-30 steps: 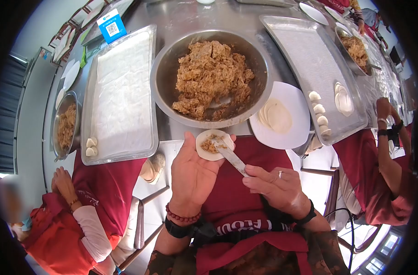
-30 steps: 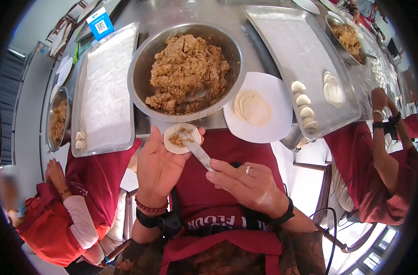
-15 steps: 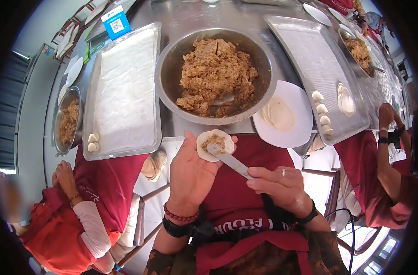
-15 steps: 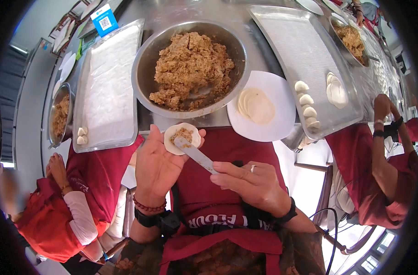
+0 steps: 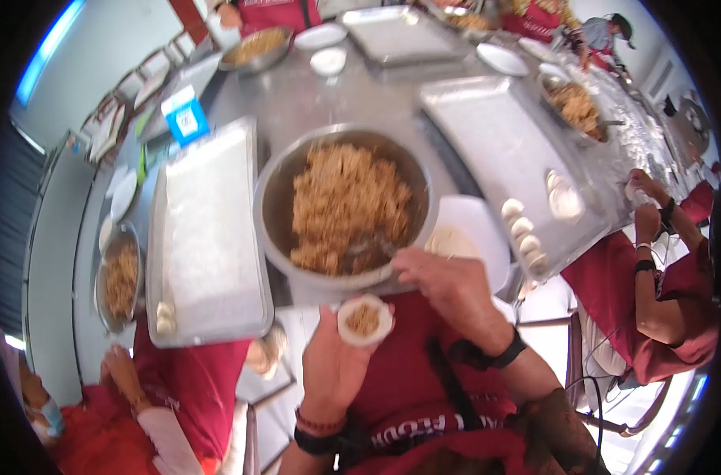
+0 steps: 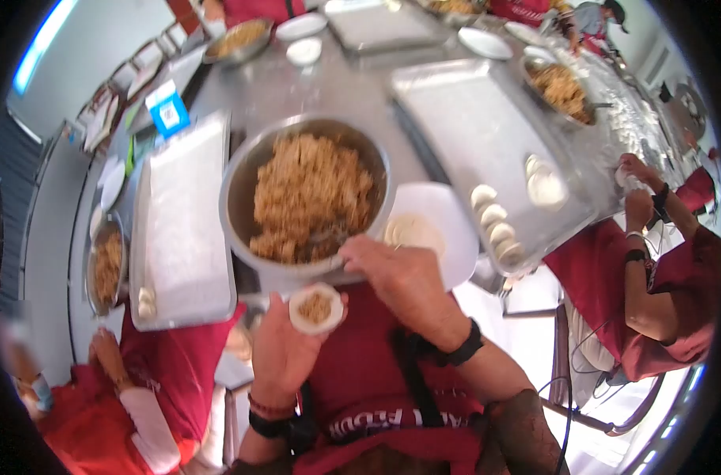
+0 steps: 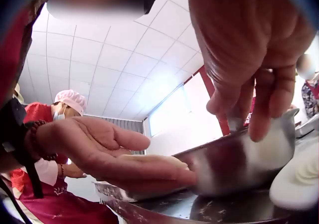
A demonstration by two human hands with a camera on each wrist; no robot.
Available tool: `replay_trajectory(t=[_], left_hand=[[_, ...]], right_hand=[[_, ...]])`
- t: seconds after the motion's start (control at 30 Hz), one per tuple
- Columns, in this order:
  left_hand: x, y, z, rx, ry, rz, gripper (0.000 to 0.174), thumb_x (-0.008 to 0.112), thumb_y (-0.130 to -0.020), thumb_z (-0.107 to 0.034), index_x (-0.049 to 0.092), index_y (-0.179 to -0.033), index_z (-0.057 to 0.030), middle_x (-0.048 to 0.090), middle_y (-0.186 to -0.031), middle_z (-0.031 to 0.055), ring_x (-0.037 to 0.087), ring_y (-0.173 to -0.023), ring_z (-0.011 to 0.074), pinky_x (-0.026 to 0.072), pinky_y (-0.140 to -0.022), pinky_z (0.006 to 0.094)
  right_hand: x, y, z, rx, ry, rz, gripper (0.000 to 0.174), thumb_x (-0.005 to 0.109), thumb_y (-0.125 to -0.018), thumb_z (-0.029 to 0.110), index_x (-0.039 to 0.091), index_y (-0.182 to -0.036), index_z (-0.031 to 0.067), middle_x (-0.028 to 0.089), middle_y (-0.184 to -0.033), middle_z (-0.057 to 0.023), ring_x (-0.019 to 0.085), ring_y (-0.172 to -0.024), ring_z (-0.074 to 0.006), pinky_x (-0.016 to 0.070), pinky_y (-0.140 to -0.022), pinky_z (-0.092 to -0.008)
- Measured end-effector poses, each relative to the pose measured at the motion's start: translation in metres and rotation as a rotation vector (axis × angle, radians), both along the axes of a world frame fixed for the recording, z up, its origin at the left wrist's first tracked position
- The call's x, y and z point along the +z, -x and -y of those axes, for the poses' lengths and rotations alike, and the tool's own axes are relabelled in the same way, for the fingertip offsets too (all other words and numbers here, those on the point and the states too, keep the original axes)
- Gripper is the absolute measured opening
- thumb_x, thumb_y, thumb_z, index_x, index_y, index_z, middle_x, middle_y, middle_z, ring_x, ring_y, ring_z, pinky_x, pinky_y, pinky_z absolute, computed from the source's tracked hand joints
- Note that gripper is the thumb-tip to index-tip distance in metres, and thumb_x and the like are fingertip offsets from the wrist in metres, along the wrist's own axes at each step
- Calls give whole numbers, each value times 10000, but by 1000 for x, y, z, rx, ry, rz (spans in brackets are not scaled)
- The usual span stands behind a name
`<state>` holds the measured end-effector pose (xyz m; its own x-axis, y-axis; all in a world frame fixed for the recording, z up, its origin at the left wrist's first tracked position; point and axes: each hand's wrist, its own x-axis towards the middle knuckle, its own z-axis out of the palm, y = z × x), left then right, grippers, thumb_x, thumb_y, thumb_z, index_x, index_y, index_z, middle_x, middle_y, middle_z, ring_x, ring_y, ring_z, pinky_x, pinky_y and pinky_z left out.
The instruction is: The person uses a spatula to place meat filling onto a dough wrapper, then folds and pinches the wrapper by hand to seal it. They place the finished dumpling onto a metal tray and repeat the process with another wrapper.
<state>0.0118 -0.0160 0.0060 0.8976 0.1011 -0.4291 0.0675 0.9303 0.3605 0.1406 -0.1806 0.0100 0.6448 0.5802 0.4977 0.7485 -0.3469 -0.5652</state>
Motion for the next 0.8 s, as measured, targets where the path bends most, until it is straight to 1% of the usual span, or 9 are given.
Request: replay_trajectory(t=[0.07, 0.2, 0.3, 0.4, 0.5, 0.6, 0.7, 0.73, 0.8], left_hand=[[-3, 2, 0, -19, 0, 10, 513, 285, -1079, -372, 464, -1271, 68, 526, -1331, 242, 479, -1278, 457, 367, -1123, 551], [-4, 1, 2, -49, 4, 23, 518, 282, -1078, -374, 462, -1270, 72, 531, -1313, 251, 471, -1283, 467, 371, -1120, 562], [3, -2, 7, -62, -16, 2, 520, 276, -1079, -367, 462, -1265, 82, 533, -1300, 260, 464, -1288, 473, 368, -1124, 568], [11, -5, 12, -73, -23, 14, 558, 259, -1077, -384, 441, -1275, 105, 503, -1330, 294, 424, -1314, 495, 338, -1138, 584], [19, -5, 12, -82, -33, 73, 557, 262, -1078, -374, 435, -1300, 106, 505, -1339, 283, 436, -1313, 479, 344, -1141, 570], [25, -11, 13, -79, 7, 140, 556, 270, -1079, -366, 425, -1330, 106, 508, -1349, 266, 451, -1312, 452, 349, -1148, 547], [30, -12, 16, -93, 20, 155, 568, 272, -1080, -374, 410, -1353, 104, 505, -1364, 253, 459, -1316, 422, 348, -1155, 525], [30, -11, 18, -108, 15, 167, 571, 273, -1080, -378, 405, -1359, 103, 505, -1367, 248, 463, -1317, 410, 349, -1156, 517], [28, -9, 21, -96, 44, 139, 583, 263, -1080, -381, 379, -1370, 111, 487, -1385, 258, 449, -1333, 399, 335, -1160, 532]], right_hand=[[-3, -9, -3, 8, 86, 27, 215, 610, -843, 106, 640, -1056, 96, 697, -1098, -53, 704, -798, -259, 550, -622, -344], [-5, -22, 1, 52, 250, 15, 265, 594, -876, 139, 612, -1138, 110, 652, -1224, -27, 703, -807, -261, 546, -612, -355], [-8, -22, 4, 8, 254, 39, 308, 611, -899, 180, 603, -1203, 126, 638, -1260, -33, 700, -810, -269, 547, -611, -363], [12, -7, 10, -91, 233, -89, 368, 640, -908, 226, 587, -1260, 136, 634, -1273, -66, 698, -847, -282, 559, -653, -362], [7, 5, 22, -159, 46, -126, 435, 677, -896, 222, 562, -1305, 130, 631, -1278, -93, 690, -883, -300, 569, -714, -338], [10, 25, 36, -197, -76, -477, 473, 711, -871, 165, 557, -1315, 113, 640, -1262, -105, 685, -896, -306, 565, -754, -331], [12, 41, 44, -57, -160, -622, 503, 734, -846, 113, 561, -1318, 101, 644, -1257, -103, 682, -859, -292, 562, -743, -345], [12, 45, 43, -24, -199, -615, 492, 756, -816, 102, 601, -1283, 108, 647, -1261, -95, 674, -875, -261, 556, -779, -361], [8, 45, 41, 35, -186, -381, 492, 764, -798, 111, 619, -1268, 119, 642, -1278, -85, 663, -929, -255, 545, -824, -358]])
